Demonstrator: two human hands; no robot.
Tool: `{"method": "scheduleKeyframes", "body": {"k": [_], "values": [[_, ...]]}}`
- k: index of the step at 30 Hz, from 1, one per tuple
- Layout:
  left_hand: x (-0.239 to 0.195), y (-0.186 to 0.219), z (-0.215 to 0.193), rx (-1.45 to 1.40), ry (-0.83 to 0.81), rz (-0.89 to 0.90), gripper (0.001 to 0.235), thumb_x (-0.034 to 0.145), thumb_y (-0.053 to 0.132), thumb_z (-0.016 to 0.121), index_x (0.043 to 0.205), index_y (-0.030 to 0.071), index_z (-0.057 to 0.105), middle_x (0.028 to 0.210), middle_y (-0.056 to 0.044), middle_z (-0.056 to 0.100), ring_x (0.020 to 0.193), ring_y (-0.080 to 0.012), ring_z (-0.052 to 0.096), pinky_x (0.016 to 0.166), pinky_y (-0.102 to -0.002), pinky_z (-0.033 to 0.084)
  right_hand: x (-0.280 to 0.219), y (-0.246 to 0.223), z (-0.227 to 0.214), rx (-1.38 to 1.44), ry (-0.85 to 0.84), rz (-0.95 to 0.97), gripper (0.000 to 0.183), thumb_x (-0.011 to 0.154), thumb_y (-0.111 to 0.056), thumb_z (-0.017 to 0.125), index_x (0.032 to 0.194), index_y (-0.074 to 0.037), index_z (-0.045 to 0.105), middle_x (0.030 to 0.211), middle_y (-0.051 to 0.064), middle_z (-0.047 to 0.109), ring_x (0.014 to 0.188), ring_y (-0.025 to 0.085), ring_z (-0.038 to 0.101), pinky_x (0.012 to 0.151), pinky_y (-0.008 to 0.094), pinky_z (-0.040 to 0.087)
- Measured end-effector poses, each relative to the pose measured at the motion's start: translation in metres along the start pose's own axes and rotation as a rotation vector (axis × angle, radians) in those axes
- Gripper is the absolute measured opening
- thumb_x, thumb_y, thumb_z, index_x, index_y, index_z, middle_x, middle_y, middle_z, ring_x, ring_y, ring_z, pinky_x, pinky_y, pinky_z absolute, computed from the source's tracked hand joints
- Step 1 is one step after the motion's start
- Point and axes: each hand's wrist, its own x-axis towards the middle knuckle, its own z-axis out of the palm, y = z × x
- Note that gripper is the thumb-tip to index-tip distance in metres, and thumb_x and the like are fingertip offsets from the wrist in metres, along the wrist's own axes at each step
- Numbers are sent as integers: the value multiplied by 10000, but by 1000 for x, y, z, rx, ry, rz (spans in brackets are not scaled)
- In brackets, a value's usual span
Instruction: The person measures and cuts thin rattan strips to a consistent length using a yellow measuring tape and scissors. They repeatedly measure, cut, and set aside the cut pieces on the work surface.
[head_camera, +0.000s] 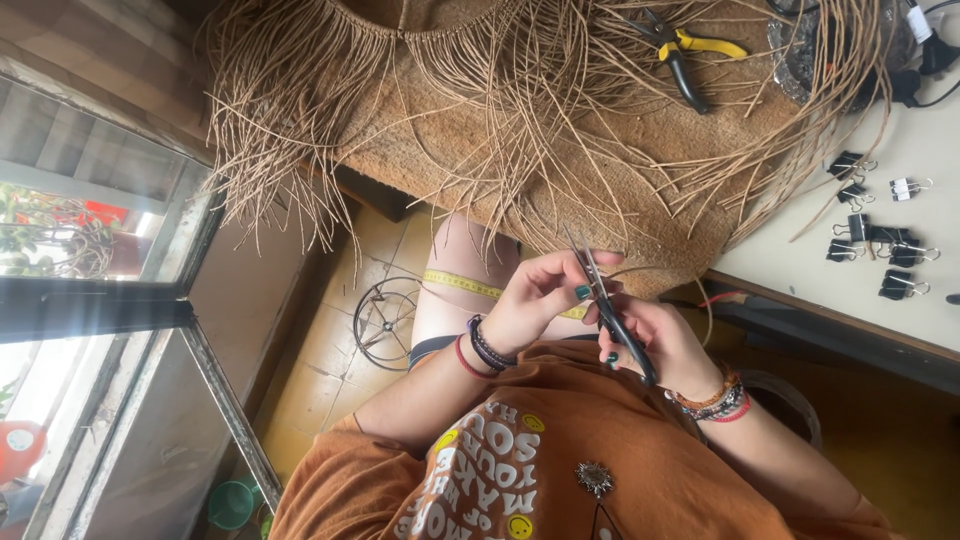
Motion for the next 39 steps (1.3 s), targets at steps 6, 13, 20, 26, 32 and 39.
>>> {"method": "scheduleKeyframes", "body": {"k": [6, 13, 20, 26, 32, 39], "values": [[3, 0, -3, 132, 74, 23, 91, 945, 4, 638, 859, -2, 609, 1170, -244, 705, 1078, -262, 684, 889, -370, 586, -1, -14, 0, -163, 91, 24, 206, 734, -85, 870, 900, -29, 761, 421, 54, 622, 322, 124, 593, 418, 210, 499], [3, -12, -23, 179, 78, -37, 67, 945, -7, 617, 879, -13, 611, 1166, -275, 704, 1128, -315, 681, 986, -395, 552, 32, -4, -98, -1125, 507, 116, 614, 892, -338, 773, 1376, -114, 471, 962, 112, 755, 890, 375, 735, 828, 573, 564], [6, 6, -13, 152, 77, -1, 67, 946, 7, 630, 884, -20, 622, 1170, -281, 697, 1127, -330, 685, 983, -401, 561, 59, 1, -80, -1181, 491, -261, 186, 959, -19, 671, 1114, -91, 743, 1218, 89, 566, 1187, 311, 596, 1003, 426, 488], [11, 3, -20, 318, 202, 115, 79, 956, 61, 682, 963, -16, 670, 1191, -233, 623, 1180, -296, 605, 1036, -425, 506, 37, -4, -13, -189, 145, 49, 337, 1097, -178, 434, 937, -26, 689, 589, -74, 389, 526, 27, 371, 491, 161, 336], [13, 7, -2, 557, 408, 54, 88, 909, 157, 805, 965, 91, 788, 740, -32, 718, 880, -68, 620, 923, -289, 524, 42, -20, 38, -50, 395, -115, 186, 1019, -121, 610, 1044, -20, 765, 783, 112, 753, 732, 101, 658, 690, 274, 575], [6, 22, -3, 684, 403, 131, 103, 871, 169, 837, 956, 121, 804, 844, -97, 751, 923, -204, 716, 894, -343, 533, 37, -31, 38, 142, 158, -111, 285, 1019, -131, 551, 931, 47, 755, 581, 175, 686, 414, 62, 417, 382, 158, 341]]}}
